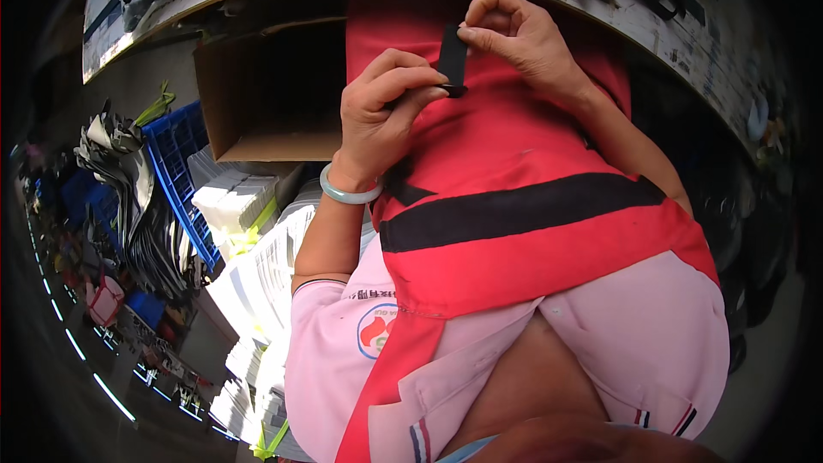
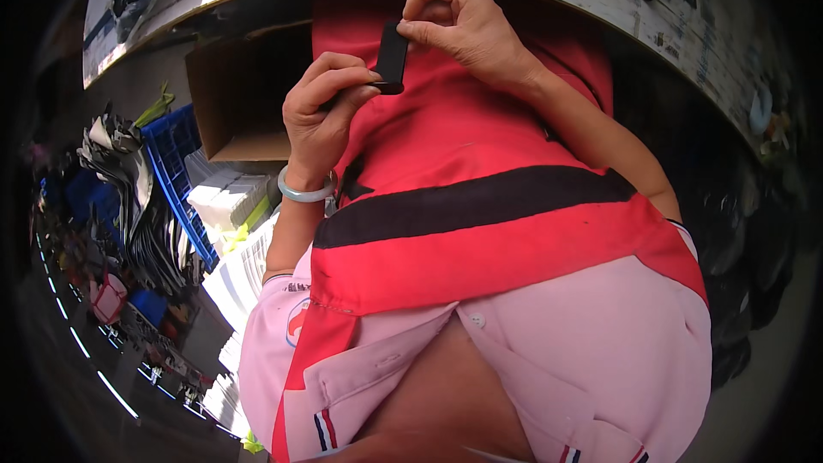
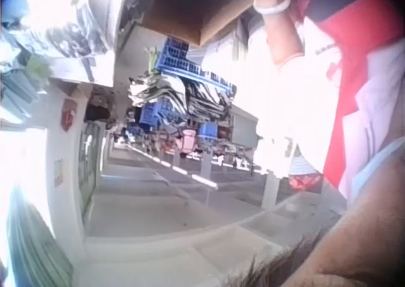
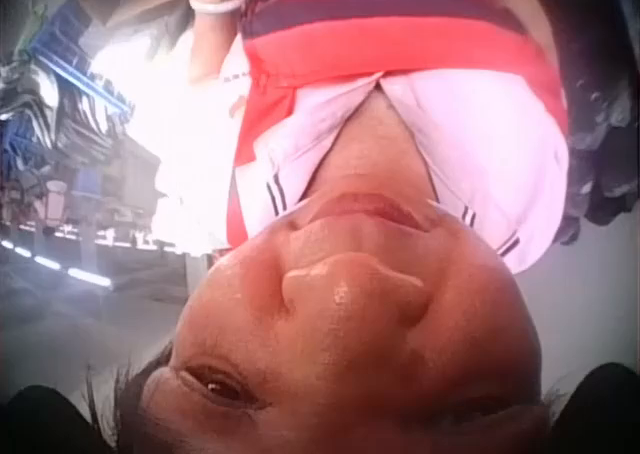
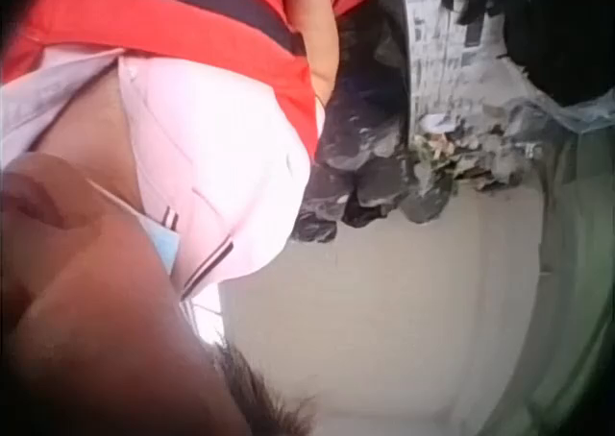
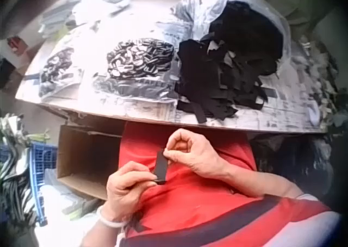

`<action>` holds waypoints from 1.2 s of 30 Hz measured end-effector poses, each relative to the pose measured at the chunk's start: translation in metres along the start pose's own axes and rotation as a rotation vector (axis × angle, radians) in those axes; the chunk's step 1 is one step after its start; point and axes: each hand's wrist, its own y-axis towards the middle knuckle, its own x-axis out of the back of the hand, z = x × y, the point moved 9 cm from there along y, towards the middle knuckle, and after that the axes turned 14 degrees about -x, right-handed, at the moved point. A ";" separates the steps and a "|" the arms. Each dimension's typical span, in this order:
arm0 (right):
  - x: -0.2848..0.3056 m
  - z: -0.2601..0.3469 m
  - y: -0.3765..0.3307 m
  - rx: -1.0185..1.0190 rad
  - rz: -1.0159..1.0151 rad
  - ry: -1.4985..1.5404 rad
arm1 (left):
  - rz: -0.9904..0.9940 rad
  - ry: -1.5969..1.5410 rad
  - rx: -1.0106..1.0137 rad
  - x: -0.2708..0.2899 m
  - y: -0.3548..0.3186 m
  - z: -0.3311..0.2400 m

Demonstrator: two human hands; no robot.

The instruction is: Threading plastic buckles onto black webbing straps to assemble finished straps.

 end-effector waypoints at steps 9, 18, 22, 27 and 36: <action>-0.014 -0.002 0.005 -0.042 0.112 -0.091 | -0.485 0.129 0.387 0.133 -0.079 0.031; -0.066 0.025 -0.003 0.176 0.191 -0.380 | -0.201 -0.481 0.504 -0.016 -0.024 0.058; -0.048 0.010 -0.005 0.081 0.226 -0.172 | -0.135 -0.626 0.571 -0.034 -0.022 0.074; -0.052 0.032 -0.018 0.352 0.044 -0.663 | -0.217 -0.530 0.660 -0.039 -0.027 0.095; -0.047 0.024 -0.022 0.522 -0.037 -0.903 | -0.188 -0.612 0.738 -0.051 -0.030 0.094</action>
